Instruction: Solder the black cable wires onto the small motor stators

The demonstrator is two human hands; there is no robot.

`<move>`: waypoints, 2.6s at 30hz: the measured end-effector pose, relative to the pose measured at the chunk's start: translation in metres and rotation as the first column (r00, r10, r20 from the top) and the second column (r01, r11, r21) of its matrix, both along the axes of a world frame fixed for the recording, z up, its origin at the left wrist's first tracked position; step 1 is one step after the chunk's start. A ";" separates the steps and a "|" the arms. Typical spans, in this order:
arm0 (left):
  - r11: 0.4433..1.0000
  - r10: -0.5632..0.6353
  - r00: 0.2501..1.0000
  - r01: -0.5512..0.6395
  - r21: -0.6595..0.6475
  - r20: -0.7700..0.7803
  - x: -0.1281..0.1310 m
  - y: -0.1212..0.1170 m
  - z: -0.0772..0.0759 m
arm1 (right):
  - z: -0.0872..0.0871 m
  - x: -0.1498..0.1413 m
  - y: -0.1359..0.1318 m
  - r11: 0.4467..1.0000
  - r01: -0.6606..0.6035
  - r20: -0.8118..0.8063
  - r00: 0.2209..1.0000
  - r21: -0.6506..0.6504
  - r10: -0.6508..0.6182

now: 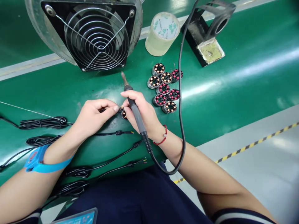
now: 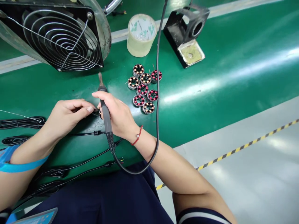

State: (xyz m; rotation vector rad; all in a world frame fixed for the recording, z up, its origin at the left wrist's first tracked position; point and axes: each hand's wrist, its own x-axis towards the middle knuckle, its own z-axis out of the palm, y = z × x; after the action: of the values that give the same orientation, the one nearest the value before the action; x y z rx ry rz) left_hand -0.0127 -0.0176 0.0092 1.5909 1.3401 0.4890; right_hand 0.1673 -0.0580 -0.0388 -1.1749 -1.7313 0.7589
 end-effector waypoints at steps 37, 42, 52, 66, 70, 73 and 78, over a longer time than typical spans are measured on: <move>0.993 -0.079 0.992 0.070 -0.099 -0.096 -0.001 0.007 0.009 | 0.000 0.000 -0.008 0.986 0.002 0.216 0.976 0.165 -0.038; 0.979 0.001 1.000 0.004 -0.206 0.025 -0.003 0.007 0.005 | -0.002 -0.006 -0.007 0.981 0.011 0.261 0.963 0.193 -0.062; 0.987 -0.155 0.983 0.150 -0.051 -0.101 -0.004 0.002 0.003 | -0.002 -0.014 -0.001 0.994 0.069 0.109 0.991 0.080 -0.078; 0.869 0.411 0.904 -0.351 0.347 -0.114 -0.048 0.034 -0.010 | 0.004 0.004 -0.005 0.959 0.176 -0.020 0.984 0.220 -0.176; 0.901 0.378 0.898 -0.301 0.312 -0.226 -0.057 0.038 0.013 | 0.009 0.005 -0.006 0.952 0.171 -0.007 0.985 0.255 -0.175; 0.987 0.106 0.896 -0.042 0.155 -0.430 -0.067 0.041 0.029 | 0.012 0.007 -0.008 0.950 0.182 -0.025 0.983 0.252 -0.181; 0.999 -0.023 0.888 0.010 -0.031 -0.460 -0.083 0.048 0.031 | 0.013 0.010 -0.011 0.961 0.180 -0.030 0.984 0.211 -0.178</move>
State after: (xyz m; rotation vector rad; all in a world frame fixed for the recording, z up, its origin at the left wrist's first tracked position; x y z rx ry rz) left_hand -0.0957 0.0300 0.0400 1.7617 1.6723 0.0743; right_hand 0.1778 -0.0691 -0.0262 -1.1578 -1.6264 0.4580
